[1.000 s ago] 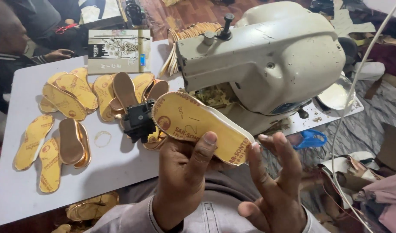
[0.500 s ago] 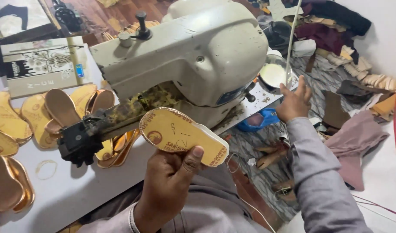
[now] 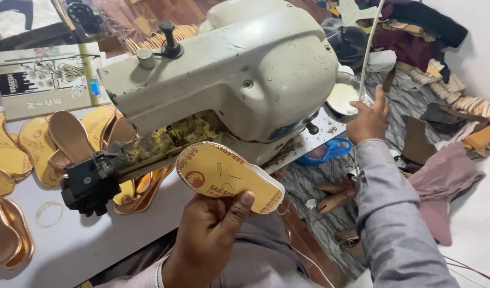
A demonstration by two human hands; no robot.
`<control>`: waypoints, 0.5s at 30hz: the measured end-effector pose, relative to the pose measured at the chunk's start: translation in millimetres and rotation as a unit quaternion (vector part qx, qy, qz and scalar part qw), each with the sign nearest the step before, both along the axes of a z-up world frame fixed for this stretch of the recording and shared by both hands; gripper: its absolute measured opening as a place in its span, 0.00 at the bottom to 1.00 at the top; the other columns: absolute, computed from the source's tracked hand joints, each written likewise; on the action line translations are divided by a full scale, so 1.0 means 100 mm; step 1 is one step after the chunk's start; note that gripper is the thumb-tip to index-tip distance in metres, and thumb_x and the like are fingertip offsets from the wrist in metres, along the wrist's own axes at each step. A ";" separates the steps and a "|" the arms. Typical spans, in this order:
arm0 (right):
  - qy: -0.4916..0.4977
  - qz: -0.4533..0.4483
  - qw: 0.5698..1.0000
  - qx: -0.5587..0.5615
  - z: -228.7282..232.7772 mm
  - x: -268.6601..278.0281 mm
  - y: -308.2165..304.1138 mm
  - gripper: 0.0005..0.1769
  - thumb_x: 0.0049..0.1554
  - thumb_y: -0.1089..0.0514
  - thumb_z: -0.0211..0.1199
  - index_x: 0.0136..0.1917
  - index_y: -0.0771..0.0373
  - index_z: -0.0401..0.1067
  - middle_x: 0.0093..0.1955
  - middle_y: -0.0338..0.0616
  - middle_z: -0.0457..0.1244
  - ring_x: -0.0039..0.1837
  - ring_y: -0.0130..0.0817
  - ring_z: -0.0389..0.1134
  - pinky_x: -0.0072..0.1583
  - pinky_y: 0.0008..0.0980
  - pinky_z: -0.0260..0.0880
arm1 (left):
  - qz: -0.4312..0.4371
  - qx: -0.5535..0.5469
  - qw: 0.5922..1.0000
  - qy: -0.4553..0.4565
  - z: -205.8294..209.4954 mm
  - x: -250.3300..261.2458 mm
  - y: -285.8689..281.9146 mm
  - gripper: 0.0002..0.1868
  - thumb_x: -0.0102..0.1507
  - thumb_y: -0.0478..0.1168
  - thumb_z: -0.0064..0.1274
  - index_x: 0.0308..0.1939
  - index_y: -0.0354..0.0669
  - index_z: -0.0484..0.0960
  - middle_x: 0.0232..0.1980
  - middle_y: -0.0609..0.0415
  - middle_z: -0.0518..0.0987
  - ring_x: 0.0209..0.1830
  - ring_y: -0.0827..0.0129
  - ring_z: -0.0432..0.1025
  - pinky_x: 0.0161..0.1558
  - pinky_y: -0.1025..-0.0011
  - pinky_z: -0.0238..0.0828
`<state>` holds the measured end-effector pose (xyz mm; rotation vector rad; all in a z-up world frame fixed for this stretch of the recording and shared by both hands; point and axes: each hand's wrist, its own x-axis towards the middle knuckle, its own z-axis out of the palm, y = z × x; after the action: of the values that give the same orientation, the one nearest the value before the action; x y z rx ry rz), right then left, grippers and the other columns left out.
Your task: Stitching shoe insoles using an industrial sewing machine at a steady but slightly slowed pace.
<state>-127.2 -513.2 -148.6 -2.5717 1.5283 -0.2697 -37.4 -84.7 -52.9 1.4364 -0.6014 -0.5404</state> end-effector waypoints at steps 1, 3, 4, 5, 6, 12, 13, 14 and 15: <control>-0.033 0.016 0.999 -0.034 0.02 -0.04 0.03 0.34 0.50 0.77 0.52 0.62 0.52 0.79 0.86 0.49 0.37 0.81 0.61 0.42 0.70 0.66 0.58 | 0.006 0.007 1.000 -0.003 0.01 0.00 0.01 0.29 0.65 0.46 0.57 0.14 0.44 0.60 0.25 0.58 0.73 0.30 0.72 0.74 0.30 0.70 0.75; -0.020 0.016 1.000 -0.015 0.05 -0.08 0.14 0.33 0.50 0.76 0.52 0.63 0.52 0.78 0.86 0.49 0.37 0.81 0.62 0.41 0.70 0.67 0.57 | -0.001 -0.007 1.000 -0.012 0.16 0.03 -0.01 0.17 0.66 0.48 0.54 0.28 0.39 0.75 0.35 0.55 0.81 0.39 0.70 0.79 0.40 0.71 0.80; -0.009 0.014 1.000 0.002 0.07 -0.11 0.19 0.33 0.50 0.75 0.53 0.64 0.52 0.77 0.86 0.49 0.36 0.82 0.62 0.39 0.70 0.67 0.57 | -0.012 -0.022 0.999 -0.024 0.24 0.04 -0.03 0.20 0.66 0.49 0.50 0.42 0.35 0.89 0.45 0.52 0.88 0.47 0.67 0.83 0.50 0.71 0.84; -0.009 0.013 1.000 0.003 0.07 -0.12 0.20 0.33 0.50 0.75 0.53 0.64 0.52 0.77 0.86 0.49 0.36 0.82 0.62 0.39 0.70 0.67 0.57 | -0.013 -0.021 0.999 -0.024 0.25 0.04 -0.03 0.20 0.66 0.49 0.50 0.42 0.35 0.89 0.45 0.52 0.88 0.47 0.67 0.83 0.50 0.71 0.84; 0.011 0.016 1.000 0.000 0.06 -0.15 0.22 0.32 0.51 0.74 0.56 0.65 0.52 0.76 0.86 0.50 0.36 0.82 0.60 0.39 0.70 0.66 0.57 | -0.014 -0.030 0.999 -0.008 0.26 0.04 -0.03 0.21 0.66 0.50 0.50 0.43 0.35 0.88 0.44 0.52 0.88 0.46 0.67 0.84 0.47 0.71 0.86; -0.395 -0.037 0.865 0.306 0.00 -0.51 0.21 0.29 0.56 0.77 0.47 0.65 0.53 0.68 0.78 0.43 0.49 0.73 0.45 0.54 0.62 0.56 0.72 | 0.001 -0.116 0.982 0.146 0.24 -0.03 -0.03 0.21 0.65 0.46 0.52 0.47 0.27 0.84 0.44 0.45 0.87 0.44 0.59 0.84 0.42 0.61 0.92; -0.559 -0.025 0.703 0.439 -0.10 -0.62 0.10 0.25 0.63 0.72 0.46 0.70 0.51 0.59 0.71 0.41 0.60 0.62 0.36 0.66 0.62 0.70 0.70 | 0.002 -0.132 0.973 0.192 0.25 -0.02 -0.02 0.23 0.64 0.47 0.53 0.48 0.25 0.83 0.45 0.43 0.87 0.46 0.55 0.85 0.41 0.59 0.91; -0.556 -0.020 0.702 0.445 0.30 -0.47 0.48 0.25 0.63 0.72 0.46 0.70 0.51 0.59 0.71 0.41 0.60 0.62 0.36 0.66 0.62 0.70 0.70 | 0.010 -0.131 0.973 0.189 0.26 -0.02 0.00 0.23 0.64 0.47 0.53 0.48 0.25 0.83 0.45 0.43 0.87 0.46 0.55 0.85 0.41 0.59 0.91; -0.566 -0.007 0.683 0.462 0.66 -0.42 0.92 0.27 0.57 0.69 0.45 0.68 0.53 0.60 0.67 0.42 0.60 0.60 0.36 0.63 0.60 0.60 0.69 | 0.020 -0.134 0.964 0.231 0.27 -0.01 0.01 0.22 0.64 0.46 0.53 0.49 0.26 0.82 0.45 0.42 0.87 0.45 0.54 0.84 0.40 0.56 0.91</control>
<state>-169.5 -420.8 -82.6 -1.0969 0.7830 -0.6844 -38.6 -83.5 -25.4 1.0174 -0.2585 -0.7065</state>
